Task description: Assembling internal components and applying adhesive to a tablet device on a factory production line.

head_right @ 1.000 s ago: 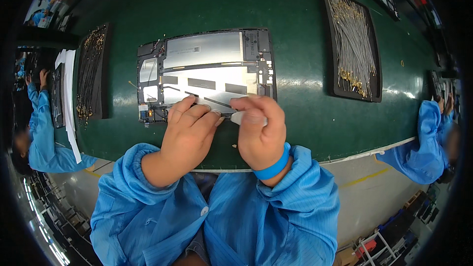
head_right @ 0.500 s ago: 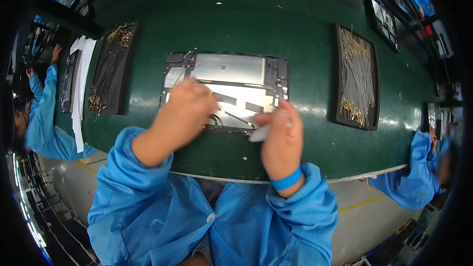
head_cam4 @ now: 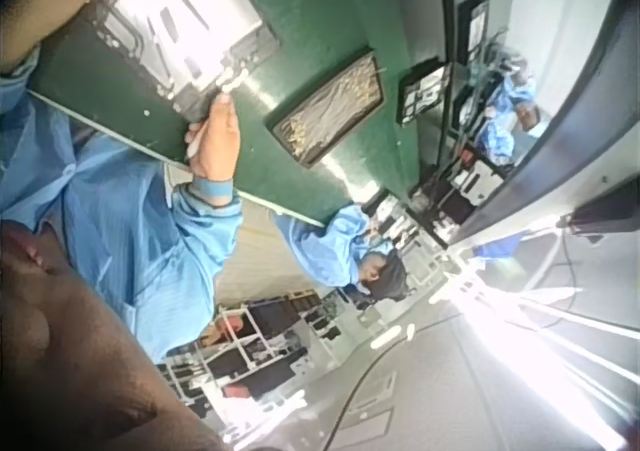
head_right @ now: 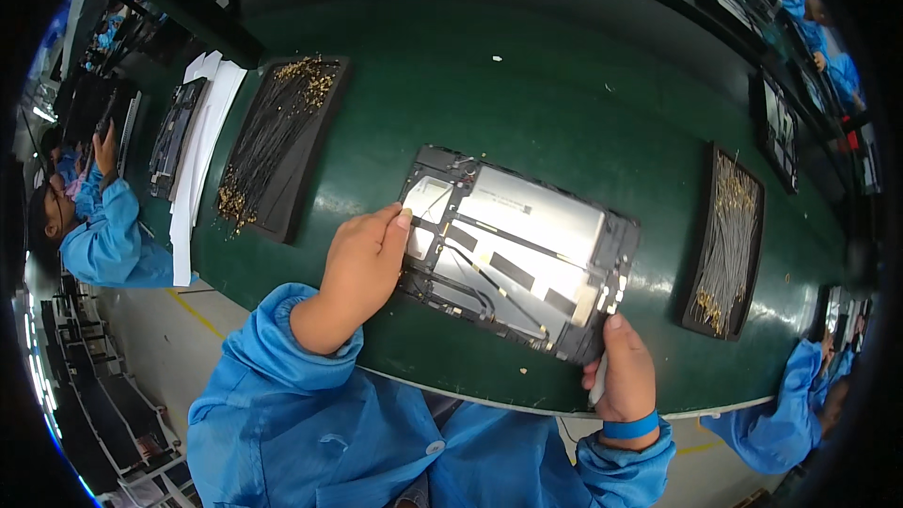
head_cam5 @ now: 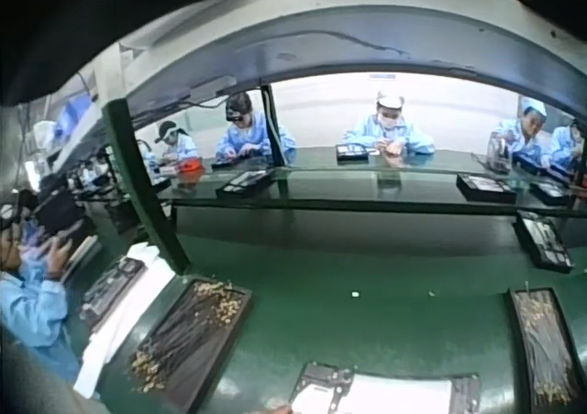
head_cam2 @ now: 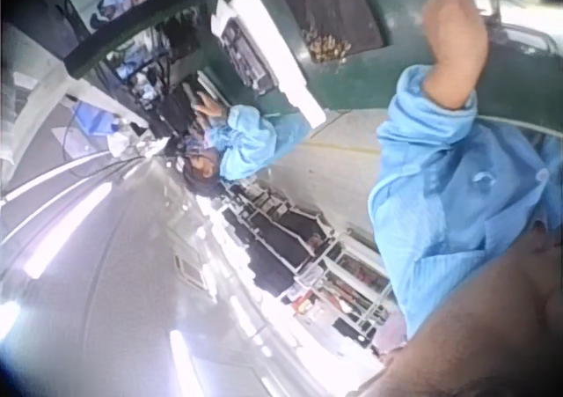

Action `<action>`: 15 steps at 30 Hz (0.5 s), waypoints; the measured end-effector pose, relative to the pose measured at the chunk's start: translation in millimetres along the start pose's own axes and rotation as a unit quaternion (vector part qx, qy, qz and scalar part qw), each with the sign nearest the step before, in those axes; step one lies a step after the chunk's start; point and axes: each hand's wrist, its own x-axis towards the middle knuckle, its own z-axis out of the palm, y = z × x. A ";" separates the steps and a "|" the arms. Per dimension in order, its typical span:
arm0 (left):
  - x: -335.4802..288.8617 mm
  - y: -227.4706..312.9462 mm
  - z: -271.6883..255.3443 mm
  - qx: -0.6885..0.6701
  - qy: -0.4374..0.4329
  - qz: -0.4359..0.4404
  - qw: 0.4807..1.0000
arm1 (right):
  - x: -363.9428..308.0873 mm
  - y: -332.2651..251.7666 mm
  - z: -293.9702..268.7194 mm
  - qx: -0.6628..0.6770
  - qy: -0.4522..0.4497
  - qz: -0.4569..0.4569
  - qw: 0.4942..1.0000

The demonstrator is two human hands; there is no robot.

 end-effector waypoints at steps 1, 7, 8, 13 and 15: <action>1.6 -1.1 2.1 -0.007 -0.002 -0.007 1.000 | 0.4 0.9 0.1 -0.005 0.003 -0.001 1.000; 15.4 -10.4 -2.2 -0.089 0.001 -0.050 0.995 | -0.5 -17.2 21.3 0.029 -0.015 -0.022 0.999; 18.4 -11.4 -4.1 -0.136 -0.029 -0.096 0.986 | 1.4 -22.3 27.7 0.019 -0.016 -0.024 0.999; 19.5 -20.1 16.1 -0.182 0.102 0.006 0.978 | 32.8 -62.4 55.5 0.062 0.037 -0.108 0.992; 17.7 -19.4 16.6 -0.110 0.107 0.023 0.988 | 50.4 -84.9 70.5 0.065 0.047 -0.117 0.990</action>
